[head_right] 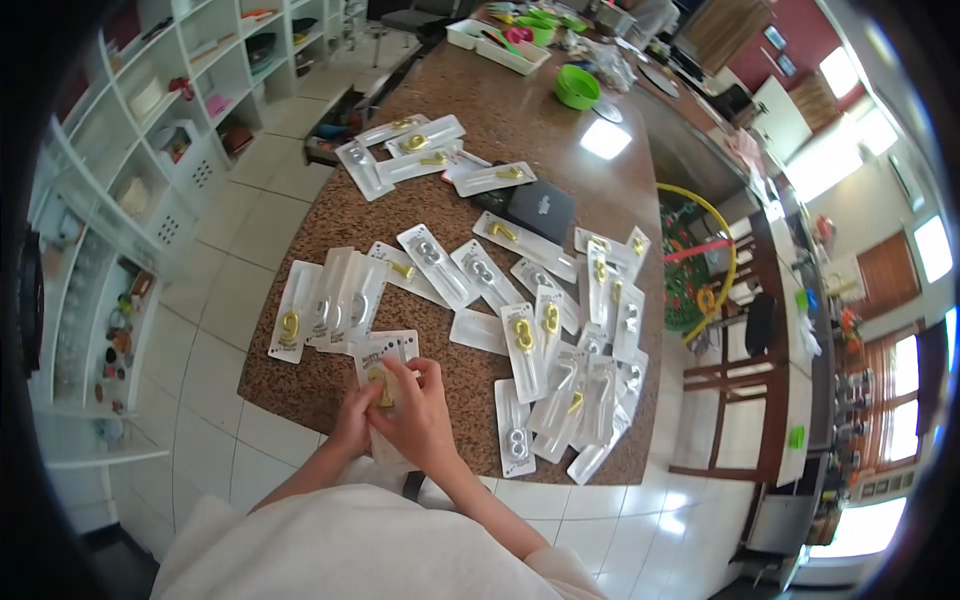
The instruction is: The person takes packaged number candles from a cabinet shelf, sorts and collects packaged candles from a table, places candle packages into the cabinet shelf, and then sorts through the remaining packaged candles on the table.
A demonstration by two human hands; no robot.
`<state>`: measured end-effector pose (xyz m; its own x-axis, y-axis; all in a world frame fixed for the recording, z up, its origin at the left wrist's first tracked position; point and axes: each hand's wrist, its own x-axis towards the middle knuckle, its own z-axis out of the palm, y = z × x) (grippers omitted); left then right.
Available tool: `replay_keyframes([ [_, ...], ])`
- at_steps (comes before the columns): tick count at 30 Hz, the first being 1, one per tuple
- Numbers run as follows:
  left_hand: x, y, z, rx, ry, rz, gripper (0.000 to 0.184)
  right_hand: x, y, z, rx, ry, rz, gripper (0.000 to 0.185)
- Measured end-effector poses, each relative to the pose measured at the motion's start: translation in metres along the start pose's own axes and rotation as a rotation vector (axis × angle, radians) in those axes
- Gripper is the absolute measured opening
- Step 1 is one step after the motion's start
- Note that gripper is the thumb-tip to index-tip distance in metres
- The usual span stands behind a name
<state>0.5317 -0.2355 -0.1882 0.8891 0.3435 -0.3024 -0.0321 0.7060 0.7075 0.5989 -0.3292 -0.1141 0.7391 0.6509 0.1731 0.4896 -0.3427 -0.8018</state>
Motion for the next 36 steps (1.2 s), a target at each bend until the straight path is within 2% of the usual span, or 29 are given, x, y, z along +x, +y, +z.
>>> replay_keyframes([
  [2, -0.005, 0.000, -0.005, 0.031, 0.036, -0.044, 0.047, -0.001, 0.004, -0.004, 0.103, -0.104, 0.013, 0.055],
  [4, -0.009, 0.008, -0.008, 0.043, 0.080, 0.010, 0.051, 0.007, 0.012, -0.017, 0.366, -0.253, 0.023, 0.053],
  [7, -0.014, 0.023, -0.009, 0.035, 0.111, 0.123, 0.064, 0.035, 0.029, -0.020, 0.371, -0.177, 0.040, 0.048],
  [9, -0.019, 0.032, -0.011, 0.116, 0.152, 0.161, 0.067, 0.061, 0.055, -0.006, 0.151, -0.049, -0.016, 0.046],
  [10, -0.022, 0.036, -0.012, 0.165, 0.170, 0.191, 0.070, 0.074, 0.067, 0.003, 0.038, 0.086, -0.186, 0.045],
  [12, -0.026, 0.045, -0.016, 0.269, 0.190, 0.244, 0.076, 0.101, 0.090, 0.025, -0.149, 0.185, -0.170, 0.046],
  [14, -0.031, 0.058, -0.019, 0.284, 0.151, 0.175, 0.079, 0.124, 0.099, 0.033, -0.306, 0.188, -0.214, 0.046],
  [15, -0.031, 0.062, -0.024, 0.323, 0.132, 0.167, 0.079, 0.131, 0.106, 0.038, -0.286, 0.223, -0.194, 0.046],
  [17, -0.031, 0.071, -0.038, 0.311, 0.060, 0.146, 0.078, 0.141, 0.120, 0.048, -0.517, 0.116, -0.098, 0.042],
  [23, -0.026, 0.099, -0.072, 0.313, 0.003, 0.035, 0.078, 0.140, 0.122, 0.043, -0.548, 0.193, 0.078, 0.037],
  [29, -0.017, 0.110, -0.074, 0.341, -0.082, 0.064, 0.075, 0.132, 0.118, 0.036, -0.526, 0.225, 0.236, 0.035],
  [32, -0.011, 0.107, -0.077, 0.282, -0.129, 0.075, 0.069, 0.124, 0.117, 0.037, -0.437, 0.443, 0.102, 0.037],
  [33, -0.010, 0.104, -0.078, 0.245, -0.137, 0.069, 0.069, 0.123, 0.117, 0.032, -0.474, 0.431, 0.100, 0.037],
  [36, -0.005, 0.093, -0.084, 0.156, -0.211, 0.017, 0.060, 0.124, 0.117, 0.013, -0.115, 0.309, 0.216, 0.036],
])
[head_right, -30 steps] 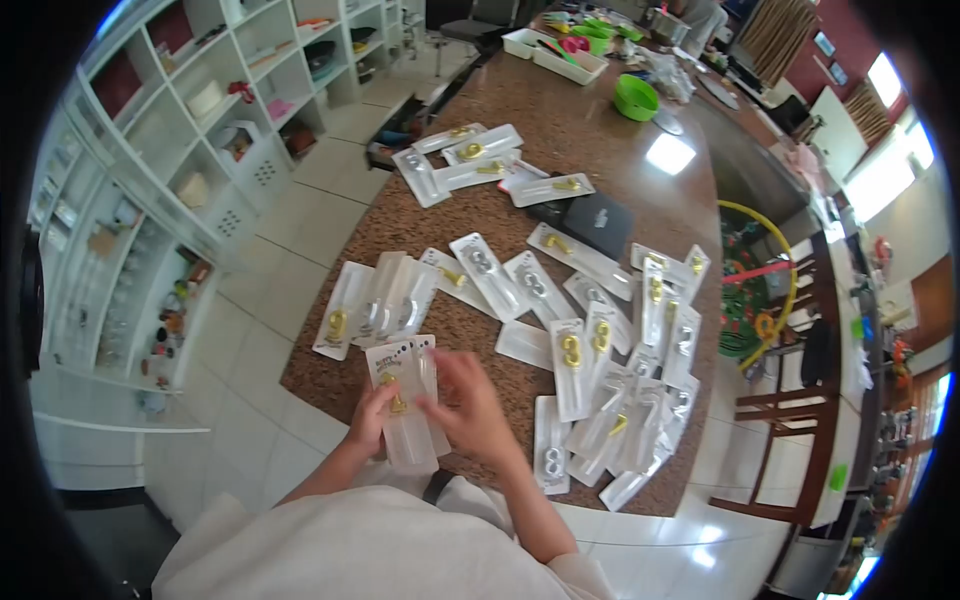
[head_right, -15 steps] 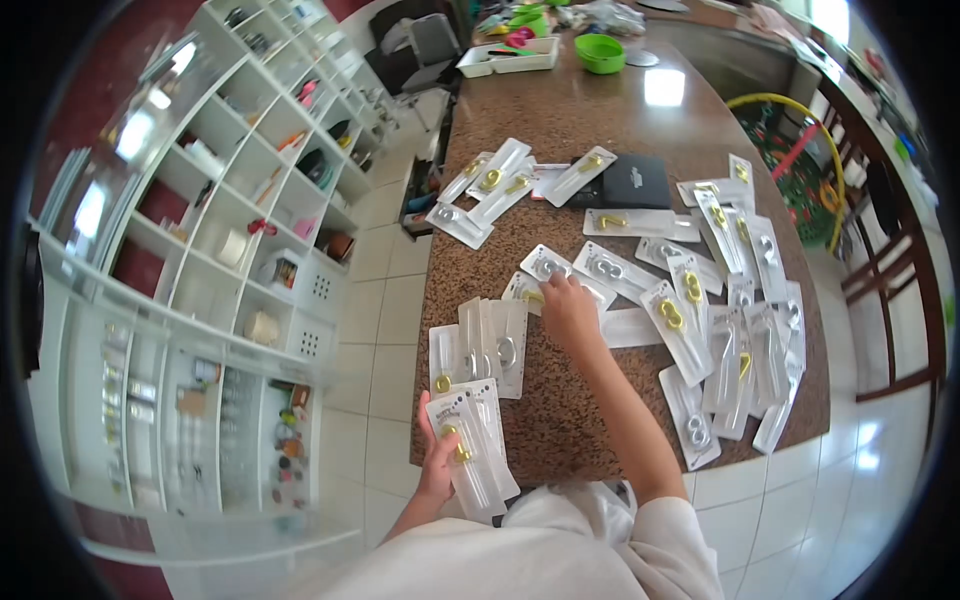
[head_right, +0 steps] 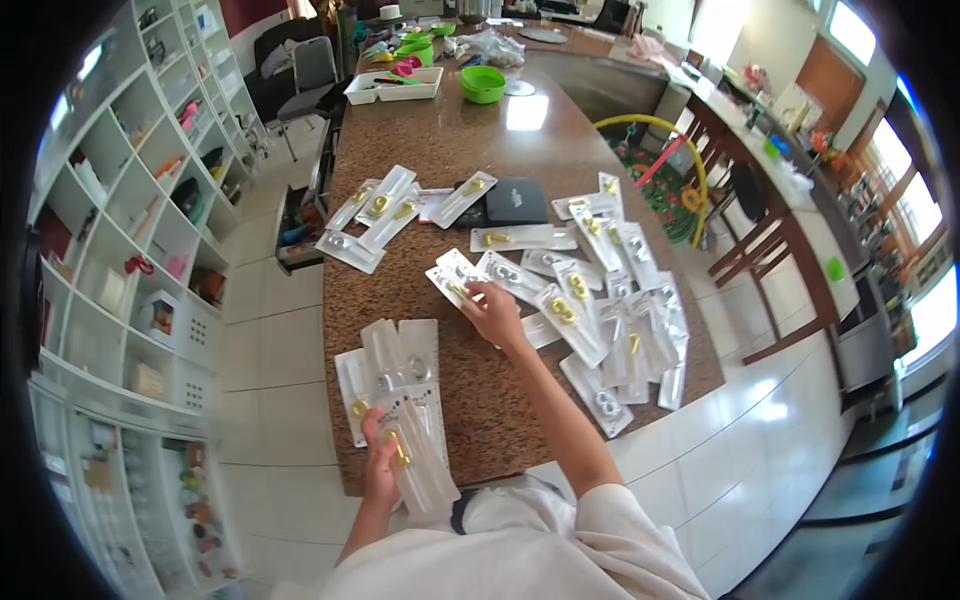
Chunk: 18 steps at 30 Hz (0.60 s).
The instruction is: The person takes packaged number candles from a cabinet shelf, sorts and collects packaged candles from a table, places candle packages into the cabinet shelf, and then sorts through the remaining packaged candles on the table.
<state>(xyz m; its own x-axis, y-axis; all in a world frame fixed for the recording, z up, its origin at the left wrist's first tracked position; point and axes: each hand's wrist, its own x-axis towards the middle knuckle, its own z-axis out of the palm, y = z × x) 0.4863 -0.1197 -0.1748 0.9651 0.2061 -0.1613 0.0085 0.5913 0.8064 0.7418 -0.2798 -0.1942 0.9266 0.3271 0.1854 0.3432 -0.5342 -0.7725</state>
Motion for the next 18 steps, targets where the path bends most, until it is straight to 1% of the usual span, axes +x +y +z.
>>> replay_keyframes([
  [1, 0.001, -0.005, 0.001, -0.028, -0.022, -0.008, 0.057, 0.003, 0.000, -0.006, 0.109, -0.058, 0.055, 0.036],
  [2, 0.000, -0.002, 0.008, -0.045, -0.020, -0.023, 0.051, 0.006, -0.002, -0.012, 0.082, -0.071, 0.046, 0.036],
  [3, 0.000, 0.000, 0.016, -0.059, -0.018, -0.036, 0.045, 0.010, -0.004, -0.017, 0.149, -0.112, 0.104, 0.035],
  [4, 0.003, -0.007, 0.017, -0.086, -0.013, -0.027, 0.045, 0.013, -0.007, -0.023, 0.216, -0.153, 0.165, 0.035],
  [6, 0.005, -0.023, 0.019, -0.063, 0.046, 0.060, 0.040, 0.013, -0.011, -0.033, 0.353, -0.235, 0.301, 0.035],
  [7, 0.004, -0.029, 0.024, -0.084, 0.057, 0.062, 0.040, 0.010, -0.015, -0.038, 0.334, -0.250, 0.301, 0.035],
  [11, 0.010, -0.041, 0.046, -0.022, 0.181, 0.177, 0.035, -0.013, -0.047, -0.056, 0.766, -0.222, 0.299, 0.036],
  [13, 0.014, -0.048, 0.060, -0.038, 0.226, 0.175, 0.036, -0.049, -0.079, -0.076, 0.671, -0.381, 0.224, 0.038],
  [14, 0.016, -0.052, 0.066, -0.049, 0.259, 0.164, 0.036, -0.066, -0.076, -0.074, 0.746, -0.474, 0.119, 0.040],
  [16, 0.018, -0.061, 0.079, -0.067, 0.324, 0.135, 0.037, -0.104, -0.076, -0.073, 0.714, -0.504, 0.039, 0.040],
  [18, 0.016, -0.075, 0.087, -0.014, 0.337, 0.117, 0.039, -0.127, -0.079, -0.079, 0.353, -0.429, -0.243, 0.043],
])
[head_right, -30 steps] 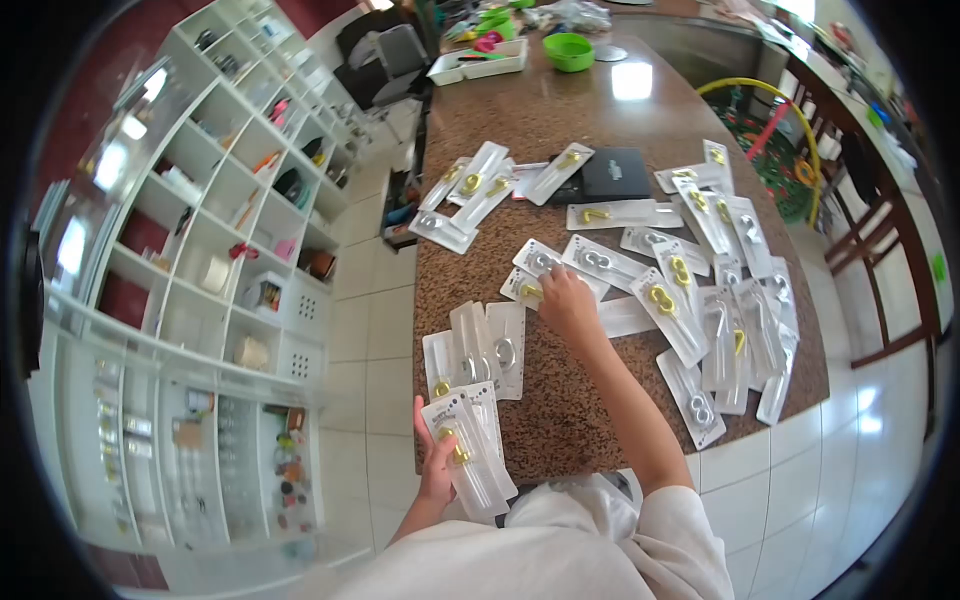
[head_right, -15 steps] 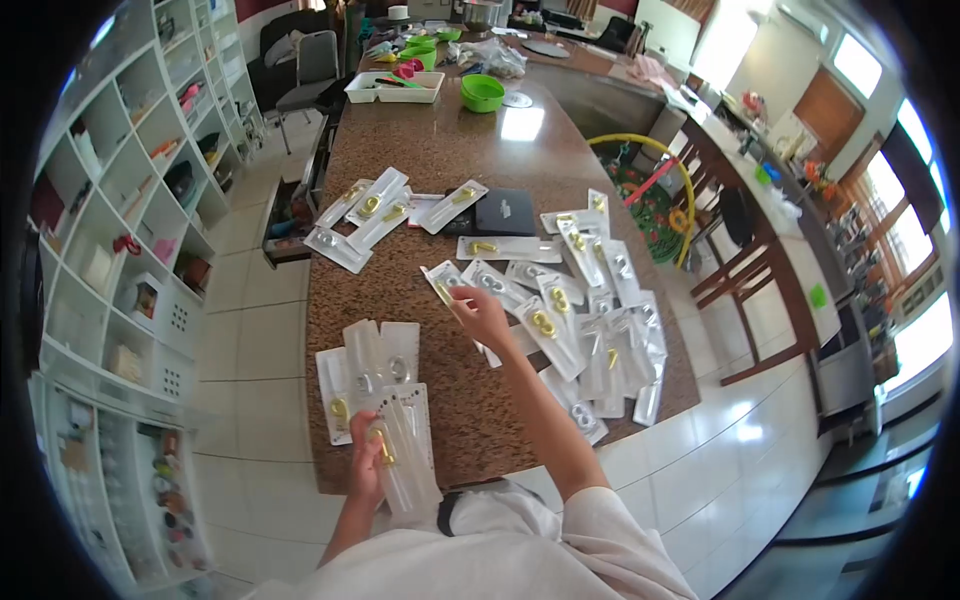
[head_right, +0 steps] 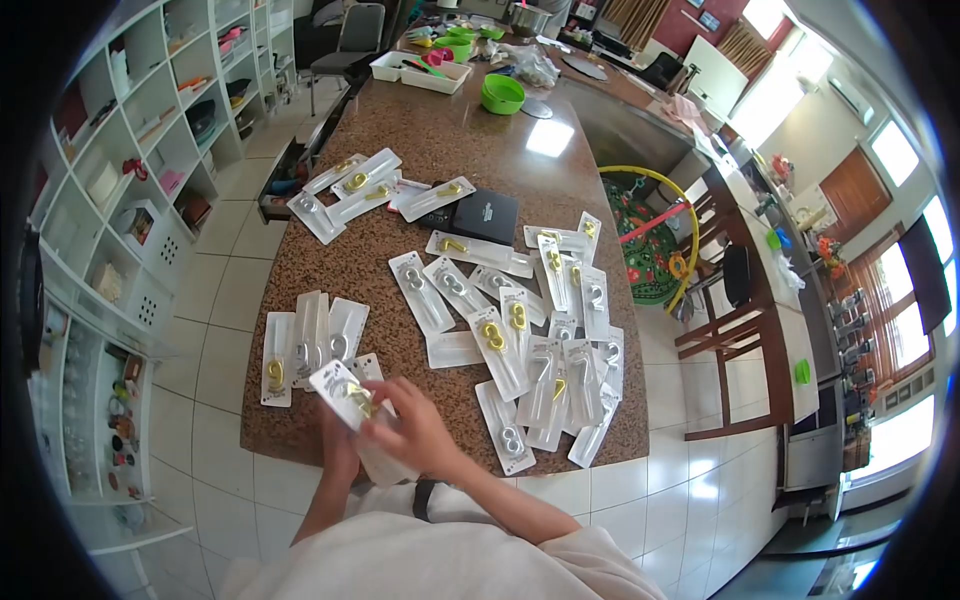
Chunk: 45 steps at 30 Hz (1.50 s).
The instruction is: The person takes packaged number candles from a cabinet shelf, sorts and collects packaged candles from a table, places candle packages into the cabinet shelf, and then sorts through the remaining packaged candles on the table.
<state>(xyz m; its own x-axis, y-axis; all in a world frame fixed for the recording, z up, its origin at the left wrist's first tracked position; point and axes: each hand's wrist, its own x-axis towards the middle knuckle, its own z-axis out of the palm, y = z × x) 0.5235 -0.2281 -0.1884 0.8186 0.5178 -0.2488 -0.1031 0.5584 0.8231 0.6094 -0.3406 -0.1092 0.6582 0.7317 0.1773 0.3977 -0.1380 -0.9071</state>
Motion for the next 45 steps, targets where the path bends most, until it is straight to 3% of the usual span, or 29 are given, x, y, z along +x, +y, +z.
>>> replay_keyframes([
  [8, -0.003, -0.033, -0.010, 0.338, -0.082, -0.045, 0.049, -0.035, 0.016, -0.005, 0.103, 0.090, 0.155, 0.047],
  [14, -0.010, -0.005, 0.001, 0.498, -0.113, -0.164, 0.049, -0.037, 0.019, 0.015, -0.027, 0.410, 0.039, 0.051],
  [18, -0.010, 0.012, 0.000, 0.078, -0.125, -0.203, 0.048, -0.035, 0.014, 0.037, 0.205, 0.362, 0.197, 0.059],
  [23, 0.006, 0.031, -0.017, -0.256, -0.358, -0.175, 0.051, -0.024, 0.012, 0.069, 0.120, 0.426, 0.192, 0.065],
  [29, 0.018, 0.043, -0.046, -0.116, -0.388, -0.268, 0.051, -0.016, -0.006, 0.099, 0.053, 0.502, 0.274, 0.070],
  [33, 0.018, 0.049, -0.048, 0.159, -0.465, -0.151, 0.058, -0.013, -0.008, 0.106, 0.190, 0.609, 0.295, 0.078],
  [35, 0.015, 0.057, -0.037, 0.075, -0.502, -0.127, 0.070, -0.012, -0.007, 0.108, 0.173, 0.575, 0.298, 0.080],
  [38, 0.013, 0.051, -0.034, 0.059, -0.391, -0.076, 0.076, -0.017, -0.004, 0.103, 0.149, 0.549, 0.297, 0.085],
  [43, 0.010, 0.048, -0.023, -0.087, -0.465, -0.181, 0.079, -0.027, 0.003, 0.092, 0.057, 0.440, 0.311, 0.087],
  [45, 0.013, 0.024, -0.034, 0.047, -0.411, -0.104, 0.082, -0.025, 0.004, 0.086, 0.025, 0.374, 0.288, 0.086],
])
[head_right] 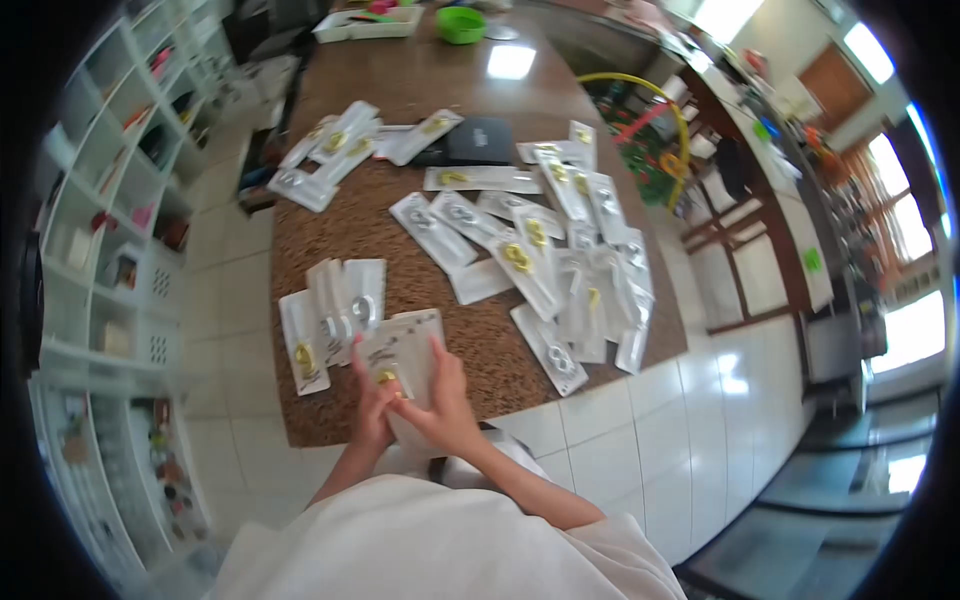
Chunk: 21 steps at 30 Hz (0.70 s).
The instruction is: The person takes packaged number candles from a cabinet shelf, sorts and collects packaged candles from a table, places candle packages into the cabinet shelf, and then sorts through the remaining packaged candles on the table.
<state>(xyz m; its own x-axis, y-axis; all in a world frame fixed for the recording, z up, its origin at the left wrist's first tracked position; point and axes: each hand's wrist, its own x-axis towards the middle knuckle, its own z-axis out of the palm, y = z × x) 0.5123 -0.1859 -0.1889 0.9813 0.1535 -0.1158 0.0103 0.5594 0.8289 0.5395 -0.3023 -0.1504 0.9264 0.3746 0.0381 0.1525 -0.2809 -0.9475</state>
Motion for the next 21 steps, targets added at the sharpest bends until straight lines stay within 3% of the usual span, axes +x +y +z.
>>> replay_keyframes([
  [3, -0.001, 0.002, 0.025, -0.181, 0.003, -0.088, 0.085, 0.000, 0.004, -0.018, -0.147, 0.017, -0.035, 0.084],
  [6, -0.003, -0.014, 0.034, -0.281, 0.095, -0.187, 0.075, -0.001, 0.004, -0.028, -0.224, -0.011, -0.112, 0.083],
  [10, -0.011, -0.039, 0.031, -0.372, 0.039, -0.329, 0.049, -0.008, 0.009, -0.058, -0.354, -0.019, -0.143, 0.080],
  [11, -0.012, -0.048, 0.025, -0.313, -0.002, -0.345, 0.052, -0.010, 0.011, -0.064, -0.358, -0.034, -0.154, 0.080],
  [14, 0.000, -0.066, 0.050, -0.520, -0.135, -0.271, 0.057, -0.017, 0.011, -0.089, -0.367, -0.064, -0.160, 0.076],
  [16, 0.003, -0.058, 0.066, -0.519, -0.132, -0.228, 0.059, -0.014, 0.014, -0.097, -0.322, -0.070, -0.234, 0.074],
  [18, 0.001, -0.055, 0.067, -0.397, 0.003, -0.231, 0.062, -0.014, 0.015, -0.107, -0.332, -0.102, -0.208, 0.071],
  [21, 0.004, -0.053, 0.077, -0.340, -0.030, -0.230, 0.062, -0.014, 0.012, -0.119, -0.216, -0.076, -0.215, 0.070],
])
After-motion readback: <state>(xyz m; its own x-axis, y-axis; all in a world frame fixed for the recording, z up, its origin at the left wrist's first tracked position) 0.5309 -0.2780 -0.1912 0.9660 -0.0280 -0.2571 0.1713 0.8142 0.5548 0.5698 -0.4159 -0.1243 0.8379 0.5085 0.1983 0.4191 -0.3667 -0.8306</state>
